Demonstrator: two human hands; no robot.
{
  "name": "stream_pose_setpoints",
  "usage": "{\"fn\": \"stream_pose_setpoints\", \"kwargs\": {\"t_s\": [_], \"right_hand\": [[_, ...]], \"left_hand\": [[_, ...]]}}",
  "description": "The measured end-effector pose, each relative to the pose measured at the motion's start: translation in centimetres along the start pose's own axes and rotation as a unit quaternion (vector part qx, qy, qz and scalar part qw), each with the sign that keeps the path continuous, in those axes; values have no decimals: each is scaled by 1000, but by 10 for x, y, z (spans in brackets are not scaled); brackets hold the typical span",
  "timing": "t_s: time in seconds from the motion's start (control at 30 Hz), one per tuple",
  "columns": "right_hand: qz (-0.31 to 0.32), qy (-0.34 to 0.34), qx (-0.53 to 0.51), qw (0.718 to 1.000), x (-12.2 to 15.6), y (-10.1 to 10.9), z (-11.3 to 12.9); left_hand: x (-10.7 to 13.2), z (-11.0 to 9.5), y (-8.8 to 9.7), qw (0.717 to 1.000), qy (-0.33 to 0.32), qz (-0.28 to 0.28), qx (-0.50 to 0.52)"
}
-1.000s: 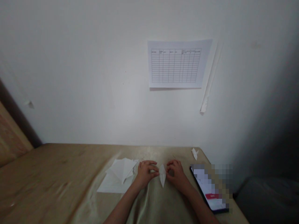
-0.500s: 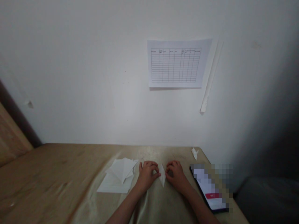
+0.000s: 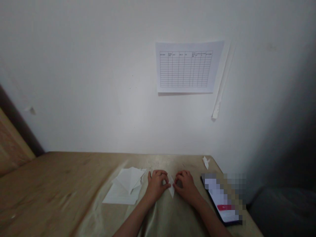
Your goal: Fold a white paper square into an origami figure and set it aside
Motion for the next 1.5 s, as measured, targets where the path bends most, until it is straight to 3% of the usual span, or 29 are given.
{"fn": "stream_pose_setpoints", "kwargs": {"t_s": [0.4,0.87,1.27,1.5], "right_hand": [[19,-42,66,997,-1,-6,6],[78,-20,31,996,6,6,6],[61,-22,-18,998,3,9,4],[102,15,-30,994,1,6,2]], "left_hand": [[-3,-1,9,999,36,7,-11],[-4,4,6,1000,31,-3,-2],[-3,9,8,1000,23,-14,-12],[-3,9,18,998,-44,-33,8]]}}
Point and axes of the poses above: each hand's wrist, its own x-axis away from the middle knuckle, its own y-axis out of the back of the hand, z = x × y, the point moved 3 cm from there along -x, towards the middle knuckle, and after that the axes turned 5 degrees about z, right-handed, at the moved point
